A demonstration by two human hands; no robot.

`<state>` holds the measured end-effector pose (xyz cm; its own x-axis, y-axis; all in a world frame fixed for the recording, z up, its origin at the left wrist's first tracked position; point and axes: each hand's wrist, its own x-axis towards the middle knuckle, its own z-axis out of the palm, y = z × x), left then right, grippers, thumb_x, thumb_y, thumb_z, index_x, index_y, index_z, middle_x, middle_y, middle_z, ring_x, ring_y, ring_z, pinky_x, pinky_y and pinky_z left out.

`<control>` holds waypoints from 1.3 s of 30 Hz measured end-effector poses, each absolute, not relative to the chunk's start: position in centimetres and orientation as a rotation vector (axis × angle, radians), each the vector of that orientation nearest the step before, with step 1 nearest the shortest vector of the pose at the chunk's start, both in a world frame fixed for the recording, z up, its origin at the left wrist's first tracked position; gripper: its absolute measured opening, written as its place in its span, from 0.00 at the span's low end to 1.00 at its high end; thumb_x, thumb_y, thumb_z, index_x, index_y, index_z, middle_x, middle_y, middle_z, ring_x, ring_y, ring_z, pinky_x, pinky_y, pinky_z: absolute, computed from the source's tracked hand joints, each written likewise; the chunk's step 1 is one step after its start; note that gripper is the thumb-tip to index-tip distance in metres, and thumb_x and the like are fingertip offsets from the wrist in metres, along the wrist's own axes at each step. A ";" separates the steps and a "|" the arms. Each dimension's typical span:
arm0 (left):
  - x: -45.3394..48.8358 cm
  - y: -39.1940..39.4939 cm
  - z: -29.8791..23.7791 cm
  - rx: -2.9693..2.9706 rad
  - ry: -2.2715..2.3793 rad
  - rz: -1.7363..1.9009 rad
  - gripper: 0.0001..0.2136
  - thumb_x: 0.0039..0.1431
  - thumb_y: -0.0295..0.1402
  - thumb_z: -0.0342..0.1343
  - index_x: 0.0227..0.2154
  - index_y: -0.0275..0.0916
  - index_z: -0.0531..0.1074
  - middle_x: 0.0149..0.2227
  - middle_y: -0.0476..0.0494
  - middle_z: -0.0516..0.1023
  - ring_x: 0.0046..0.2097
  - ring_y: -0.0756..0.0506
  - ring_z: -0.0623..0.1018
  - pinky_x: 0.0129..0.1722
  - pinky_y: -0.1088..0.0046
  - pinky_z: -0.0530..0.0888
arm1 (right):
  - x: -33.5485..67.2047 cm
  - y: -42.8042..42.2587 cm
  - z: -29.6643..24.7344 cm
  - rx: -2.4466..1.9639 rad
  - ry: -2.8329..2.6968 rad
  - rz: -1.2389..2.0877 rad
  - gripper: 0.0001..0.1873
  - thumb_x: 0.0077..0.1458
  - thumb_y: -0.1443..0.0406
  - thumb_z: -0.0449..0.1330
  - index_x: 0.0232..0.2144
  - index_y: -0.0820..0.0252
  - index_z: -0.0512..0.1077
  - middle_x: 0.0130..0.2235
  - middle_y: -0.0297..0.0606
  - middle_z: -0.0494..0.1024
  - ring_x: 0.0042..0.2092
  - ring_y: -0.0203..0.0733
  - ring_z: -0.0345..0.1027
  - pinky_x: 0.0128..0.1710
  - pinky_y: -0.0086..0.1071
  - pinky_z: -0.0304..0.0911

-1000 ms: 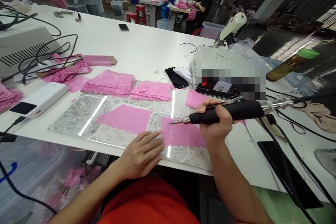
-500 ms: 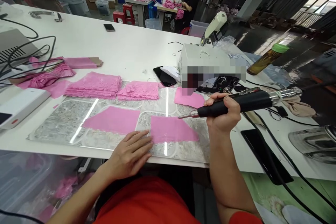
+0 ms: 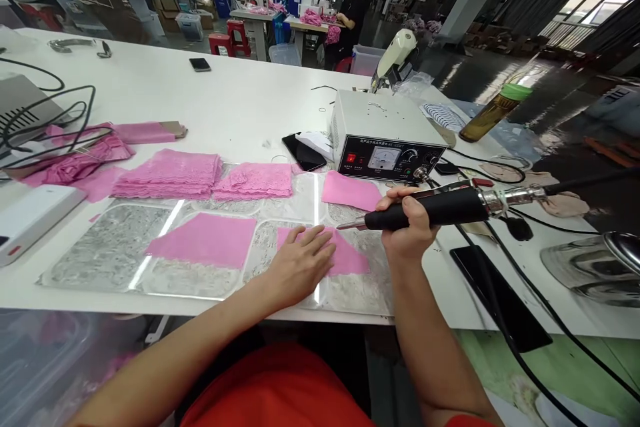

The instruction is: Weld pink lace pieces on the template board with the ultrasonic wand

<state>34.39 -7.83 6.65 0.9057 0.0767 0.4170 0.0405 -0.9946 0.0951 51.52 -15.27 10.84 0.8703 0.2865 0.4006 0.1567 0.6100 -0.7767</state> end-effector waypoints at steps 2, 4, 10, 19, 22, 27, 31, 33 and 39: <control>34.8 -7.8 6.1 2.987 0.122 0.603 0.13 0.67 0.33 0.47 0.49 0.35 0.71 0.56 0.38 0.72 0.59 0.36 0.68 0.55 0.52 0.63 | 51.6 -15.2 10.7 -0.916 -0.530 0.077 0.03 0.44 0.65 0.57 0.24 0.59 0.68 0.26 0.30 0.71 0.21 0.33 0.65 0.24 0.32 0.61; 34.8 -7.8 5.8 2.991 0.149 0.558 0.14 0.67 0.35 0.48 0.51 0.35 0.70 0.56 0.37 0.72 0.60 0.34 0.67 0.55 0.48 0.62 | 51.8 -15.2 10.7 -0.904 -0.526 0.083 0.03 0.44 0.65 0.57 0.24 0.59 0.68 0.26 0.30 0.71 0.21 0.34 0.65 0.25 0.33 0.61; 34.6 -7.7 5.5 2.976 0.172 0.509 0.15 0.66 0.35 0.49 0.52 0.36 0.69 0.58 0.35 0.70 0.61 0.34 0.66 0.56 0.47 0.61 | 51.7 -15.1 10.8 -0.910 -0.532 0.098 0.04 0.44 0.63 0.58 0.25 0.59 0.68 0.27 0.30 0.71 0.22 0.33 0.66 0.25 0.32 0.61; 34.7 -7.8 5.5 2.944 0.176 0.492 0.15 0.66 0.35 0.50 0.51 0.36 0.69 0.58 0.35 0.70 0.61 0.32 0.66 0.56 0.44 0.61 | 51.5 -15.1 10.6 -0.914 -0.555 0.127 0.04 0.43 0.64 0.58 0.26 0.58 0.69 0.27 0.31 0.71 0.22 0.34 0.66 0.25 0.33 0.61; 34.7 -7.7 5.5 2.945 0.169 0.485 0.15 0.66 0.36 0.50 0.52 0.35 0.69 0.58 0.34 0.70 0.61 0.32 0.65 0.56 0.43 0.61 | 51.5 -15.0 10.6 -0.929 -0.556 0.127 0.04 0.43 0.64 0.57 0.26 0.58 0.68 0.27 0.30 0.71 0.22 0.34 0.66 0.25 0.33 0.61; 34.8 -7.7 5.8 2.948 0.175 0.475 0.15 0.65 0.36 0.51 0.51 0.36 0.70 0.57 0.35 0.70 0.61 0.33 0.66 0.57 0.45 0.61 | 51.5 -14.9 10.4 -0.925 -0.568 0.129 0.05 0.44 0.63 0.58 0.27 0.58 0.68 0.27 0.30 0.71 0.23 0.34 0.66 0.26 0.33 0.61; 34.9 -7.7 5.9 2.947 0.168 0.486 0.14 0.65 0.36 0.51 0.50 0.36 0.70 0.57 0.34 0.71 0.60 0.32 0.66 0.56 0.44 0.61 | 51.5 -14.9 10.3 -0.940 -0.602 0.136 0.04 0.46 0.64 0.59 0.26 0.58 0.68 0.28 0.30 0.71 0.23 0.33 0.66 0.28 0.34 0.63; 34.9 -7.6 5.9 2.947 0.163 0.492 0.14 0.65 0.36 0.51 0.51 0.36 0.70 0.56 0.35 0.71 0.60 0.32 0.66 0.57 0.44 0.61 | 51.5 -14.8 10.3 -0.951 -0.612 0.128 0.03 0.47 0.64 0.58 0.25 0.58 0.68 0.27 0.30 0.71 0.23 0.33 0.66 0.28 0.34 0.64; 35.0 -7.7 5.9 2.964 0.159 0.503 0.14 0.65 0.35 0.52 0.50 0.36 0.70 0.56 0.34 0.71 0.60 0.32 0.67 0.56 0.42 0.62 | 51.5 -14.8 10.2 -0.932 -0.639 0.100 0.02 0.47 0.67 0.58 0.24 0.58 0.69 0.26 0.30 0.72 0.23 0.34 0.67 0.27 0.34 0.63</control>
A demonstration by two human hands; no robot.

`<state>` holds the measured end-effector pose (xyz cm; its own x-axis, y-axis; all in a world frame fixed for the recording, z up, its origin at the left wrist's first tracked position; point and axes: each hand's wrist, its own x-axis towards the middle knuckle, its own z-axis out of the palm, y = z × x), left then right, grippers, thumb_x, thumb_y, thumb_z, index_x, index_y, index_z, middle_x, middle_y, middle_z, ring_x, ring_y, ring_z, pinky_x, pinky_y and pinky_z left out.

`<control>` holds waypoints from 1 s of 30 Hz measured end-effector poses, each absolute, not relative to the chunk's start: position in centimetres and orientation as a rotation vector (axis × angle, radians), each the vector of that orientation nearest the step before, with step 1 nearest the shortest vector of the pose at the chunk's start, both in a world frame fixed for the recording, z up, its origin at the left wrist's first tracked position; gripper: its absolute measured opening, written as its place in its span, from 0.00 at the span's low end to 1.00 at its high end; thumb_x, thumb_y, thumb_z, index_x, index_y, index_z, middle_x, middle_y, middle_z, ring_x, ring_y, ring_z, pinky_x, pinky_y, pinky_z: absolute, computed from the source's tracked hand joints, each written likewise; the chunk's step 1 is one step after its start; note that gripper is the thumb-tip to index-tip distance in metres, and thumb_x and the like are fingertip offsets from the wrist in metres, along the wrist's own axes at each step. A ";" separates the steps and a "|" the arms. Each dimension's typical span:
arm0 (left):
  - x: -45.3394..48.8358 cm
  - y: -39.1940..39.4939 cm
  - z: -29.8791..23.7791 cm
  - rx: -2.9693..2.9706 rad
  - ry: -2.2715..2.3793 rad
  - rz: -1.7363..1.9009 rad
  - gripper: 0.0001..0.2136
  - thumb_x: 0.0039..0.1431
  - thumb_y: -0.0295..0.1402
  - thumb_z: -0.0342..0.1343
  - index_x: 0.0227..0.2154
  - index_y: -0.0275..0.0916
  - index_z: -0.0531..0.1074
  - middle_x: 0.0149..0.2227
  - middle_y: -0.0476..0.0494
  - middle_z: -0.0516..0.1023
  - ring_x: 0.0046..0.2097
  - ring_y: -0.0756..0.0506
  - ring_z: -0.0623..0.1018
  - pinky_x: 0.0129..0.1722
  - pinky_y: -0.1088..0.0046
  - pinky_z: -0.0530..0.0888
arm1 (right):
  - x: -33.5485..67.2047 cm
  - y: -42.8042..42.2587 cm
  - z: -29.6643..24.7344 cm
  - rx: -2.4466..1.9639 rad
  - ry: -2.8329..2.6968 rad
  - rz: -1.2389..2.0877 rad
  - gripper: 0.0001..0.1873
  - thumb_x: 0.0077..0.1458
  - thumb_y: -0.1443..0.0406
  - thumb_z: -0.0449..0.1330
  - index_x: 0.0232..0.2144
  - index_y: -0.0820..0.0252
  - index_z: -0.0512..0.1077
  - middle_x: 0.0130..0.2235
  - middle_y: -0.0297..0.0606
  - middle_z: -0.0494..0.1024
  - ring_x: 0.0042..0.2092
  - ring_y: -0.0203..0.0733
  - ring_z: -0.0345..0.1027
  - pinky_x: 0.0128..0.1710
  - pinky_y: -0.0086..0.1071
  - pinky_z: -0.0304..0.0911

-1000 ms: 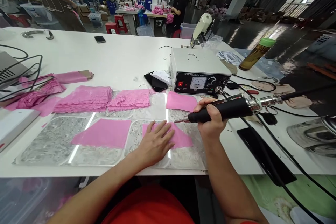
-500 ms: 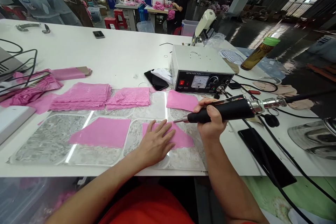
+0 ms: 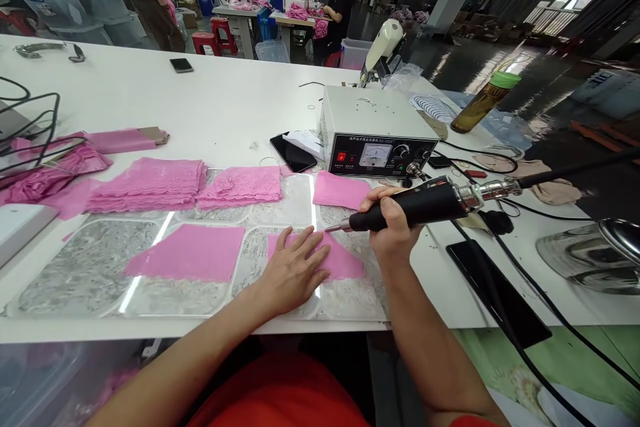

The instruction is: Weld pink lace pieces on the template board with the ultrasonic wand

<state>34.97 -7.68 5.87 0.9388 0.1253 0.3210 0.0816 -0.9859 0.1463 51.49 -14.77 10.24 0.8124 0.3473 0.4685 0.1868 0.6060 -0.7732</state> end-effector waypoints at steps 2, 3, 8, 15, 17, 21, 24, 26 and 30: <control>34.7 -7.7 6.1 2.979 0.164 0.509 0.15 0.65 0.36 0.52 0.51 0.36 0.70 0.57 0.34 0.71 0.59 0.31 0.67 0.55 0.42 0.62 | 51.5 -14.8 10.3 -0.899 -0.615 0.102 0.01 0.47 0.67 0.58 0.25 0.59 0.69 0.27 0.31 0.72 0.23 0.34 0.66 0.27 0.34 0.63; 34.4 -7.7 6.2 2.986 0.168 0.514 0.16 0.65 0.37 0.52 0.51 0.36 0.70 0.57 0.34 0.70 0.59 0.32 0.67 0.56 0.43 0.62 | 51.6 -14.9 10.3 -0.882 -0.597 0.097 0.01 0.46 0.67 0.58 0.26 0.59 0.70 0.27 0.31 0.72 0.23 0.34 0.66 0.26 0.33 0.62; 31.1 -7.2 6.5 3.020 0.222 0.625 0.16 0.68 0.37 0.47 0.52 0.36 0.70 0.56 0.35 0.71 0.59 0.34 0.68 0.58 0.47 0.60 | 51.8 -15.4 10.9 -0.867 -0.508 0.069 0.02 0.43 0.66 0.57 0.24 0.59 0.69 0.26 0.30 0.71 0.22 0.33 0.65 0.25 0.33 0.61; 26.5 -6.5 5.5 3.012 0.192 0.694 0.15 0.66 0.31 0.49 0.54 0.38 0.69 0.59 0.38 0.69 0.64 0.36 0.62 0.63 0.52 0.53 | 51.8 -17.8 12.0 -0.930 -0.526 0.115 0.04 0.42 0.64 0.56 0.23 0.60 0.68 0.23 0.31 0.71 0.20 0.34 0.64 0.21 0.31 0.59; 26.3 -6.6 5.5 2.972 0.167 0.708 0.15 0.64 0.30 0.51 0.53 0.39 0.70 0.59 0.38 0.69 0.65 0.36 0.61 0.63 0.51 0.52 | 51.9 -18.8 11.9 -0.957 -0.540 0.090 0.05 0.42 0.64 0.55 0.23 0.60 0.68 0.23 0.31 0.71 0.20 0.34 0.64 0.22 0.31 0.59; 26.7 -7.1 5.7 2.850 0.166 0.766 0.14 0.64 0.32 0.52 0.52 0.41 0.71 0.58 0.40 0.71 0.64 0.36 0.62 0.64 0.49 0.51 | 52.3 -20.8 11.4 -1.010 -0.518 0.020 0.06 0.41 0.64 0.55 0.23 0.61 0.68 0.23 0.32 0.71 0.20 0.34 0.64 0.22 0.32 0.59; 26.9 -7.3 5.8 2.820 0.149 0.778 0.15 0.64 0.32 0.52 0.52 0.42 0.71 0.57 0.41 0.72 0.64 0.37 0.63 0.65 0.49 0.50 | 52.6 -21.8 11.1 -1.040 -0.494 -0.001 0.06 0.41 0.63 0.54 0.23 0.61 0.68 0.23 0.32 0.71 0.20 0.34 0.64 0.22 0.31 0.58; 26.9 -7.3 5.8 2.823 0.137 0.777 0.15 0.64 0.33 0.52 0.52 0.42 0.71 0.57 0.42 0.72 0.64 0.37 0.63 0.65 0.49 0.50 | 52.6 -22.1 11.0 -1.049 -0.477 0.010 0.07 0.40 0.63 0.54 0.23 0.61 0.68 0.23 0.32 0.71 0.20 0.34 0.64 0.22 0.31 0.58; 26.9 -7.2 5.7 2.835 0.134 0.760 0.15 0.64 0.34 0.52 0.52 0.43 0.71 0.57 0.42 0.72 0.63 0.37 0.64 0.65 0.49 0.50 | 52.6 -22.3 10.9 -1.040 -0.469 0.009 0.07 0.40 0.63 0.55 0.24 0.61 0.69 0.23 0.32 0.71 0.20 0.34 0.64 0.22 0.32 0.59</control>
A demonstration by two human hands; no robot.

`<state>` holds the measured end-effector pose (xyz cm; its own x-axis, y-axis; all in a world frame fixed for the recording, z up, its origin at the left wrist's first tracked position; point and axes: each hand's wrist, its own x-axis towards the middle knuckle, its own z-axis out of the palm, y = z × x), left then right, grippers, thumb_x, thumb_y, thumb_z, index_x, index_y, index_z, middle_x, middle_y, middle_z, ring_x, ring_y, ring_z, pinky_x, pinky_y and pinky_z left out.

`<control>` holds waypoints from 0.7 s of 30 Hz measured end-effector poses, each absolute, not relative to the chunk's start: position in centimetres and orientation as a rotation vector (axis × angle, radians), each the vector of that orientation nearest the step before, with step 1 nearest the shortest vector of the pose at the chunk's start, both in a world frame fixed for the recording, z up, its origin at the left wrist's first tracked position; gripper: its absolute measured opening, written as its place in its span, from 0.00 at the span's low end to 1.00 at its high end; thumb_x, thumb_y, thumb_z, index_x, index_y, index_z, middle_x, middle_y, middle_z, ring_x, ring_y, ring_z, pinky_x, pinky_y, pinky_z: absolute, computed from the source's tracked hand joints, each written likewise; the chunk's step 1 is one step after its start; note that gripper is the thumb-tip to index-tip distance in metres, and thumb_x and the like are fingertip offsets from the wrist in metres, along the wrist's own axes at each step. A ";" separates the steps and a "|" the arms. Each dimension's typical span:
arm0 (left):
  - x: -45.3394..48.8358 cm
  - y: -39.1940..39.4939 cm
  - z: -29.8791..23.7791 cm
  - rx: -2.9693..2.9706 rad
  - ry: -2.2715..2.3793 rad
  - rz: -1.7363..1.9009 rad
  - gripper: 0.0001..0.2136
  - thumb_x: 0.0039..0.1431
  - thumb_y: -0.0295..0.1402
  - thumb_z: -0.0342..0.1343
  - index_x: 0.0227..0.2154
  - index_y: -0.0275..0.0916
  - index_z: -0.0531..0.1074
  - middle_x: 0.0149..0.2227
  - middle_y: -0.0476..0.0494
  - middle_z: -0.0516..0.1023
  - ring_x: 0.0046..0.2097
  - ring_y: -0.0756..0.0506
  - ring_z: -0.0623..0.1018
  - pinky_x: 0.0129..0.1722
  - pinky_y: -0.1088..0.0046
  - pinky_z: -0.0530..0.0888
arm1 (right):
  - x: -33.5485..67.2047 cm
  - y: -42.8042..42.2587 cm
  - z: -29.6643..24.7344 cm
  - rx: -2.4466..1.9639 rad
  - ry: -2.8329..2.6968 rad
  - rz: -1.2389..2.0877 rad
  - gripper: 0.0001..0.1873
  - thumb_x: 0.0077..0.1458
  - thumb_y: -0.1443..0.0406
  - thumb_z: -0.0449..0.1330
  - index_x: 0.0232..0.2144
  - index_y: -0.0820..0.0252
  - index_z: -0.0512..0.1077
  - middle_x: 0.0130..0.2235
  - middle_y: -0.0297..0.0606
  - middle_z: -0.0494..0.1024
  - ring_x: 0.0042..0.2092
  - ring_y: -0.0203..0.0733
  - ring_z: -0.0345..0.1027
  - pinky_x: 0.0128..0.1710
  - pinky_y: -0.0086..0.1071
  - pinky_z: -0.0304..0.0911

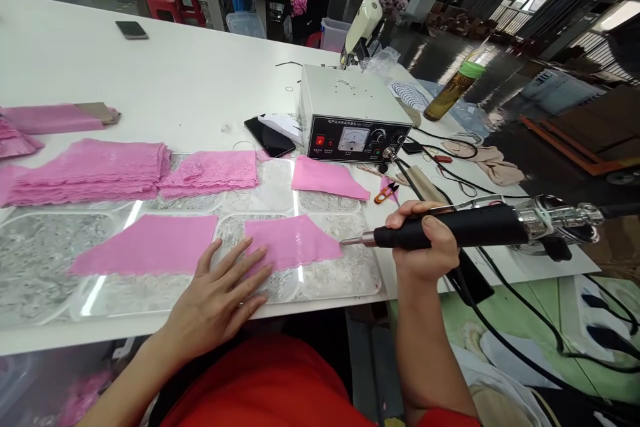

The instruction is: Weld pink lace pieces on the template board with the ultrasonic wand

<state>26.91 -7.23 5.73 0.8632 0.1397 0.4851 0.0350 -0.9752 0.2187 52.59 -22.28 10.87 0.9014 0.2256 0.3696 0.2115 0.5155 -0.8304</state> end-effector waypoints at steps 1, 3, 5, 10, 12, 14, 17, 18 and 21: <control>26.9 -7.2 5.7 2.838 0.137 0.755 0.15 0.64 0.34 0.52 0.52 0.43 0.71 0.57 0.42 0.72 0.63 0.37 0.64 0.65 0.49 0.50 | 52.6 -22.3 10.8 -1.036 -0.475 0.009 0.07 0.40 0.63 0.55 0.24 0.61 0.69 0.23 0.32 0.71 0.20 0.34 0.64 0.22 0.32 0.59; 26.9 -7.2 5.7 2.846 0.139 0.748 0.15 0.64 0.34 0.52 0.52 0.43 0.71 0.57 0.42 0.72 0.63 0.37 0.64 0.65 0.49 0.50 | 52.6 -22.2 10.7 -1.031 -0.489 0.013 0.06 0.41 0.64 0.55 0.23 0.61 0.69 0.23 0.32 0.71 0.20 0.34 0.64 0.22 0.32 0.59; 26.9 -7.2 5.7 2.855 0.138 0.749 0.15 0.64 0.34 0.52 0.52 0.43 0.71 0.57 0.42 0.72 0.64 0.37 0.64 0.65 0.49 0.50 | 52.6 -22.2 10.6 -1.030 -0.497 0.016 0.06 0.41 0.64 0.55 0.23 0.61 0.69 0.23 0.32 0.71 0.20 0.34 0.64 0.22 0.32 0.59; 26.9 -7.3 5.7 2.856 0.144 0.748 0.15 0.64 0.34 0.53 0.53 0.42 0.71 0.57 0.43 0.72 0.64 0.37 0.64 0.65 0.49 0.49 | 52.6 -22.1 10.6 -1.041 -0.487 0.011 0.06 0.41 0.64 0.54 0.23 0.60 0.69 0.23 0.32 0.71 0.20 0.34 0.64 0.21 0.32 0.59; 26.9 -7.3 5.7 2.853 0.141 0.751 0.15 0.64 0.34 0.53 0.53 0.42 0.71 0.57 0.43 0.72 0.63 0.37 0.64 0.65 0.49 0.49 | 52.5 -22.2 10.6 -1.040 -0.486 0.011 0.06 0.40 0.64 0.54 0.23 0.60 0.69 0.23 0.32 0.71 0.20 0.34 0.64 0.21 0.32 0.59; 26.8 -7.3 5.7 2.852 0.137 0.754 0.15 0.64 0.34 0.53 0.52 0.42 0.71 0.57 0.43 0.72 0.63 0.37 0.64 0.65 0.49 0.49 | 52.5 -22.2 10.6 -1.034 -0.484 0.017 0.06 0.40 0.64 0.54 0.23 0.60 0.69 0.23 0.32 0.71 0.20 0.34 0.64 0.21 0.32 0.59; 26.8 -7.2 5.7 2.853 0.135 0.758 0.15 0.63 0.34 0.53 0.52 0.42 0.71 0.57 0.43 0.72 0.64 0.37 0.63 0.65 0.50 0.49 | 52.6 -22.3 10.6 -1.027 -0.488 0.025 0.07 0.40 0.64 0.54 0.23 0.61 0.70 0.23 0.32 0.71 0.20 0.34 0.64 0.21 0.31 0.59; 26.8 -7.2 5.7 2.854 0.136 0.759 0.15 0.63 0.34 0.53 0.52 0.42 0.71 0.57 0.43 0.72 0.64 0.37 0.63 0.65 0.50 0.49 | 52.6 -22.3 10.5 -1.025 -0.492 0.028 0.07 0.39 0.64 0.54 0.23 0.61 0.70 0.23 0.33 0.71 0.20 0.34 0.64 0.20 0.31 0.59; 26.7 -7.2 5.8 2.858 0.132 0.763 0.16 0.63 0.34 0.53 0.53 0.42 0.71 0.57 0.43 0.72 0.64 0.38 0.63 0.66 0.51 0.49 | 52.6 -22.4 10.4 -1.023 -0.496 0.038 0.07 0.39 0.64 0.54 0.23 0.61 0.70 0.23 0.33 0.71 0.20 0.34 0.64 0.20 0.32 0.60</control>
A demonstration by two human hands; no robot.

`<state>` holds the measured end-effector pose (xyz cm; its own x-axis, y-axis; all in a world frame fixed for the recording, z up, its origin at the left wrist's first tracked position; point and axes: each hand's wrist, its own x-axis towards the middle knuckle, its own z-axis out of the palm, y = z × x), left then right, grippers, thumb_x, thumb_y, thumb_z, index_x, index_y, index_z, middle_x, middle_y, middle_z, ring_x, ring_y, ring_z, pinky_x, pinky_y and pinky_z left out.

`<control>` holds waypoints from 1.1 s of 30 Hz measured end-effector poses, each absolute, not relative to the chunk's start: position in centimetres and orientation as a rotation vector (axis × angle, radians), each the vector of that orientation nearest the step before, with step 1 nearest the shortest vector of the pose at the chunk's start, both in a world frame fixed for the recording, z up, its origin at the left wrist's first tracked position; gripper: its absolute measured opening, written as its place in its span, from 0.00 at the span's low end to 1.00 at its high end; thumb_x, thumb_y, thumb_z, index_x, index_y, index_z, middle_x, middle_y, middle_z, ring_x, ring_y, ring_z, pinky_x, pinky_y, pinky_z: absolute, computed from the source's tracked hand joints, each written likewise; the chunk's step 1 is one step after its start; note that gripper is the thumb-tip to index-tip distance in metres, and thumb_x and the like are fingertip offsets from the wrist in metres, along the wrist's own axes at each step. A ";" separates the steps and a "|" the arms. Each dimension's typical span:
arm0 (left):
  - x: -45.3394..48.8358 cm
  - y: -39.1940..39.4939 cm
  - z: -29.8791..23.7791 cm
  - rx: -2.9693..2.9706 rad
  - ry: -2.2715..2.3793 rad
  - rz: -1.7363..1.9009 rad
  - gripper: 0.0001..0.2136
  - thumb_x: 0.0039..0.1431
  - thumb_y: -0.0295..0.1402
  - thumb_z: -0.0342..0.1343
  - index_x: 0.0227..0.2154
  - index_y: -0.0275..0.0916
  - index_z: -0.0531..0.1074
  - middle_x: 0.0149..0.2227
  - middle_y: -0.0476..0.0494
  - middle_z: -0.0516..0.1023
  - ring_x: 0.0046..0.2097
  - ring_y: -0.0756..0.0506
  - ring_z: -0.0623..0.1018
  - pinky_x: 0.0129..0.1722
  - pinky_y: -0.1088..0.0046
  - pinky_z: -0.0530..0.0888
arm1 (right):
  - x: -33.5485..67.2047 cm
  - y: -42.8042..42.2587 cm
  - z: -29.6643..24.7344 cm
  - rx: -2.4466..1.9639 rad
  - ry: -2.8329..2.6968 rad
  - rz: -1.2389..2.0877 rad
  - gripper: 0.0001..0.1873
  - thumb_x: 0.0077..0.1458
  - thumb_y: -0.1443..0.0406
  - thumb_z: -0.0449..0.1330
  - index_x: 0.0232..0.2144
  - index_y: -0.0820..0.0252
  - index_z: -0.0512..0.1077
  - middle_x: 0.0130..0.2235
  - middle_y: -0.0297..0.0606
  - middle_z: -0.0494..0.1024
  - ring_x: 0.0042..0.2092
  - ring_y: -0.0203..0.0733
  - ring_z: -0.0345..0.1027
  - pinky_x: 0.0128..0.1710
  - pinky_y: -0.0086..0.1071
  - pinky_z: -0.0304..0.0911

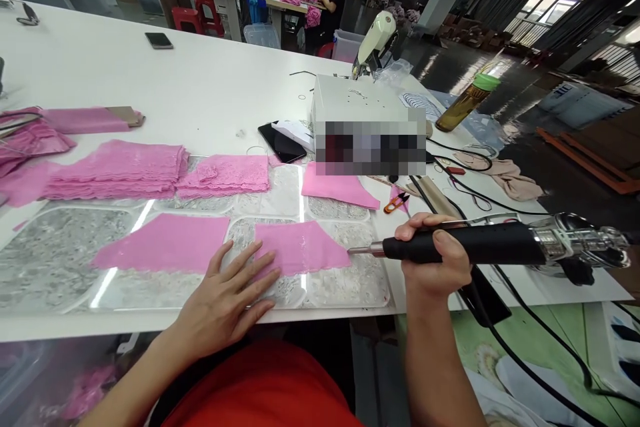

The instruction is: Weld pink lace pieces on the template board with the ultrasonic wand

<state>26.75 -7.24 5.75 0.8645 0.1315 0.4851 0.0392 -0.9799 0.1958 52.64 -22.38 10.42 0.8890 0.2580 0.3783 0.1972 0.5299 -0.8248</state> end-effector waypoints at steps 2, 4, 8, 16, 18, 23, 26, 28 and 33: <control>26.7 -7.3 5.8 2.859 0.130 0.765 0.16 0.63 0.34 0.53 0.53 0.42 0.71 0.57 0.43 0.72 0.64 0.38 0.63 0.66 0.51 0.49 | 52.6 -22.4 10.4 -1.028 -0.498 0.037 0.07 0.39 0.64 0.55 0.23 0.61 0.70 0.23 0.33 0.71 0.20 0.35 0.64 0.20 0.32 0.60; 26.7 -7.3 5.8 2.857 0.133 0.765 0.16 0.63 0.34 0.53 0.53 0.42 0.71 0.56 0.43 0.73 0.64 0.38 0.63 0.66 0.51 0.48 | 52.6 -22.3 10.3 -1.038 -0.508 0.027 0.06 0.39 0.64 0.55 0.22 0.61 0.69 0.23 0.32 0.71 0.20 0.35 0.64 0.20 0.32 0.60; 26.6 -7.2 5.8 2.858 0.152 0.774 0.16 0.63 0.33 0.53 0.53 0.43 0.70 0.56 0.43 0.74 0.64 0.38 0.63 0.66 0.51 0.48 | 52.7 -22.4 10.3 -1.051 -0.541 0.027 0.05 0.40 0.64 0.56 0.22 0.60 0.68 0.22 0.32 0.71 0.20 0.35 0.64 0.20 0.32 0.60; 26.6 -7.1 5.7 2.857 0.156 0.784 0.16 0.63 0.34 0.52 0.53 0.42 0.70 0.55 0.43 0.74 0.63 0.39 0.64 0.66 0.52 0.47 | 52.7 -21.7 10.6 -1.026 -0.557 0.043 0.06 0.40 0.63 0.57 0.24 0.60 0.69 0.24 0.32 0.71 0.20 0.34 0.64 0.22 0.32 0.60; 26.6 -7.1 5.7 2.853 0.150 0.784 0.16 0.63 0.34 0.53 0.53 0.42 0.70 0.55 0.44 0.74 0.63 0.39 0.64 0.66 0.53 0.47 | 52.5 -21.2 10.6 -1.006 -0.551 0.041 0.07 0.40 0.63 0.56 0.24 0.60 0.69 0.24 0.31 0.71 0.20 0.34 0.63 0.21 0.32 0.59; 26.5 -7.0 5.8 2.883 0.118 0.751 0.17 0.62 0.32 0.53 0.54 0.42 0.69 0.56 0.44 0.74 0.64 0.39 0.64 0.66 0.53 0.47 | 52.2 -20.4 10.7 -0.993 -0.579 0.072 0.06 0.40 0.64 0.56 0.24 0.60 0.69 0.24 0.32 0.71 0.20 0.34 0.64 0.22 0.32 0.59; 26.5 -7.1 5.8 2.824 0.166 0.798 0.16 0.63 0.33 0.52 0.54 0.41 0.69 0.54 0.43 0.75 0.63 0.39 0.65 0.66 0.52 0.49 | 52.2 -20.4 10.6 -0.996 -0.593 0.057 0.06 0.41 0.64 0.55 0.25 0.60 0.68 0.24 0.32 0.71 0.20 0.34 0.63 0.22 0.31 0.59; 26.5 -7.1 5.8 2.826 0.162 0.793 0.16 0.64 0.33 0.52 0.54 0.41 0.69 0.54 0.43 0.75 0.63 0.38 0.64 0.66 0.52 0.49 | 52.2 -20.5 10.6 -1.005 -0.591 0.047 0.06 0.41 0.64 0.55 0.25 0.60 0.68 0.24 0.32 0.70 0.20 0.34 0.63 0.21 0.31 0.59; 26.2 -6.7 5.8 2.935 0.087 0.708 0.18 0.62 0.32 0.54 0.55 0.40 0.69 0.56 0.43 0.73 0.65 0.38 0.62 0.67 0.53 0.47 | 52.1 -20.4 10.7 -1.018 -0.568 0.049 0.07 0.39 0.63 0.55 0.24 0.59 0.69 0.24 0.31 0.71 0.20 0.33 0.63 0.21 0.31 0.59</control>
